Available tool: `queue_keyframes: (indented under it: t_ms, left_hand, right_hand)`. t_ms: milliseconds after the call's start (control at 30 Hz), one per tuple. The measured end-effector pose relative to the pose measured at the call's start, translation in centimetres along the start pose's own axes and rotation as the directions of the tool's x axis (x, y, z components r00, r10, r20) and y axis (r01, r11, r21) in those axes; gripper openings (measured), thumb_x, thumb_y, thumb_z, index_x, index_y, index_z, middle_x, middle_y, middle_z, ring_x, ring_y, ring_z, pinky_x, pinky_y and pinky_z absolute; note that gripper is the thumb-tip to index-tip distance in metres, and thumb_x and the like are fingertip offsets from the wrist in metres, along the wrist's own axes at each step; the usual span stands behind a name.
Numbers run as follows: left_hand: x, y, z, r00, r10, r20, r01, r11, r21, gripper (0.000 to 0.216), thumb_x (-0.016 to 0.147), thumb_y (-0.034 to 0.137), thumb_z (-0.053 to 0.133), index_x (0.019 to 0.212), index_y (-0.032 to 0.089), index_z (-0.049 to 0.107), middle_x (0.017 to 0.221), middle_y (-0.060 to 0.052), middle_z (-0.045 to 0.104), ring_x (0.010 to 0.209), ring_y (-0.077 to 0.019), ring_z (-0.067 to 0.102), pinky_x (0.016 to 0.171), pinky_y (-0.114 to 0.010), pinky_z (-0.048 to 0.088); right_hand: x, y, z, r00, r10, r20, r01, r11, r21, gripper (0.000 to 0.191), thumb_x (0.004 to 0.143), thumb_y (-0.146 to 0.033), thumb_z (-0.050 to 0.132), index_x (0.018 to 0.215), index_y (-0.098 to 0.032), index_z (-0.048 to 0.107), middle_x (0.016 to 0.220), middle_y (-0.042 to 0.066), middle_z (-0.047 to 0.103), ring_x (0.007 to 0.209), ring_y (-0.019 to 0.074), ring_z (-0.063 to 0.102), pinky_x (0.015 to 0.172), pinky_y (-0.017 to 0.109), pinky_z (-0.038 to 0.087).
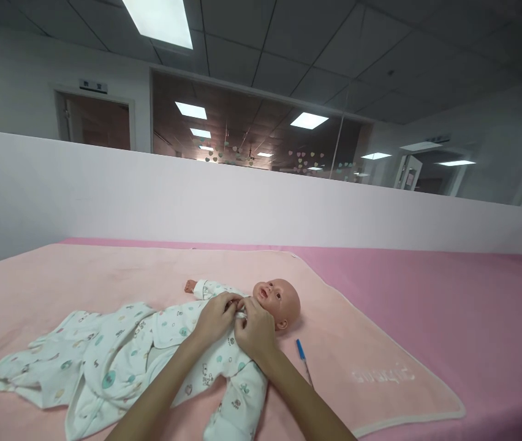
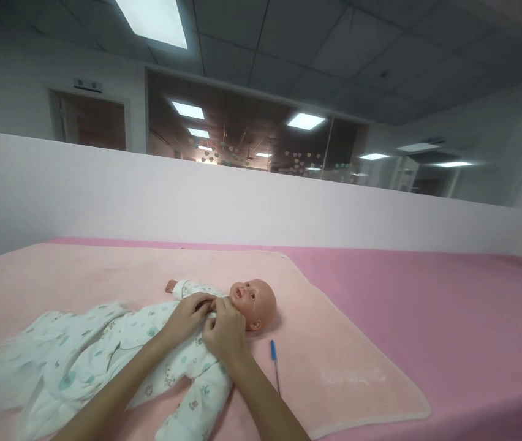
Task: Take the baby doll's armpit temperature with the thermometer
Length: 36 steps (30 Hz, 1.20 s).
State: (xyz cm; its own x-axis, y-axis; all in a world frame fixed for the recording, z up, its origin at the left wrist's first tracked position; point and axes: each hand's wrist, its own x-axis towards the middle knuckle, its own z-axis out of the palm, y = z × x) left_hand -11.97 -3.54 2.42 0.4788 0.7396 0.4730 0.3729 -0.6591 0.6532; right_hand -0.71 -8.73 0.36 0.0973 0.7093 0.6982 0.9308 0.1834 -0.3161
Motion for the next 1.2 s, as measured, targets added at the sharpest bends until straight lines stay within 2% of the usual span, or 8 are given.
queue_keyframes:
  t_ms: [200,300,400,533,667,900,1067,1200]
  left_hand:
    - [-0.14,0.55,-0.49,0.998,-0.036,0.057,0.041,0.995,-0.090,0.035,0.075,0.020,0.036,0.094,0.019,0.065,0.098,-0.003,0.065,0.092,-0.0169,0.055,0.082,-0.026,0.040]
    - [-0.20,0.48,-0.58,0.995,-0.027,0.100,0.041,0.989,-0.145,0.035,0.076,0.023,0.036,0.095,0.020,0.066,0.092,-0.001,0.067,0.086,-0.0174,0.058,0.076,-0.025,0.042]
    - [-0.26,0.34,-0.54,0.991,-0.032,0.130,0.052,0.986,-0.159,0.035,0.075,0.025,0.040,0.098,0.020,0.065,0.084,-0.001,0.068,0.077,-0.0177,0.059,0.067,-0.025,0.042]
    - [-0.23,0.27,-0.45,0.992,-0.061,0.110,0.076,0.986,-0.146,0.033,0.074,0.028,0.044,0.097,0.019,0.066,0.086,-0.002,0.068,0.076,-0.0179,0.059,0.066,-0.024,0.042]
    - [-0.20,0.39,-0.52,0.993,-0.057,0.104,0.069,0.992,-0.107,0.032,0.075,0.029,0.044,0.092,0.018,0.068,0.073,-0.001,0.068,0.069,-0.0171,0.058,0.062,-0.024,0.040]
    - [-0.18,0.48,-0.56,0.996,-0.048,0.074,0.053,0.997,-0.062,0.031,0.074,0.028,0.044,0.093,0.021,0.068,0.083,-0.001,0.068,0.075,-0.0161,0.058,0.068,-0.023,0.041]
    - [-0.17,0.41,-0.38,0.997,-0.038,0.063,0.039,0.999,-0.015,0.029,0.073,0.025,0.043,0.088,0.020,0.068,0.078,-0.002,0.067,0.074,-0.0158,0.058,0.068,-0.024,0.041]
    - [-0.14,0.28,-0.28,0.997,-0.055,0.060,0.058,0.997,-0.060,0.024,0.072,0.022,0.044,0.084,0.019,0.065,0.080,-0.001,0.066,0.075,-0.0152,0.058,0.067,-0.023,0.041]
  right_hand:
    - [0.20,0.26,0.50,0.989,0.071,-0.130,-0.037,0.968,0.247,0.016,0.072,-0.010,0.037,0.077,-0.018,0.050,0.074,0.001,0.055,0.065,0.0119,0.050,0.059,0.022,0.035]
    - [0.31,0.39,0.56,0.989,0.073,-0.130,-0.032,0.955,0.295,0.015,0.075,-0.012,0.037,0.077,-0.017,0.050,0.074,0.001,0.055,0.068,0.0127,0.050,0.063,0.023,0.036]
    - [0.31,0.37,0.43,0.990,0.089,-0.106,-0.052,0.949,0.310,0.014,0.077,-0.013,0.037,0.078,-0.017,0.051,0.075,0.001,0.055,0.068,0.0128,0.050,0.062,0.023,0.037]
    - [0.23,0.24,0.25,0.989,0.105,-0.101,-0.066,0.942,0.330,0.015,0.077,-0.012,0.038,0.078,-0.017,0.052,0.075,0.001,0.056,0.065,0.0124,0.049,0.061,0.023,0.037]
    - [0.20,0.19,0.26,0.990,0.097,-0.102,-0.057,0.940,0.335,0.016,0.075,-0.011,0.037,0.077,-0.017,0.052,0.071,0.001,0.054,0.063,0.0121,0.048,0.058,0.023,0.036]
    - [0.44,0.14,0.25,0.993,0.091,-0.072,-0.073,0.971,0.226,0.016,0.073,-0.011,0.036,0.076,-0.016,0.051,0.075,0.003,0.055,0.067,0.0137,0.050,0.060,0.023,0.037]
    - [0.47,0.14,0.18,0.995,0.094,-0.011,-0.090,0.976,0.200,0.019,0.073,-0.009,0.036,0.079,-0.017,0.052,0.072,0.003,0.057,0.064,0.0133,0.052,0.059,0.023,0.036]
    - [0.39,0.28,0.27,0.996,0.085,-0.004,-0.082,0.978,0.194,0.021,0.073,-0.009,0.035,0.083,-0.017,0.053,0.073,0.003,0.059,0.065,0.0139,0.053,0.058,0.023,0.035]
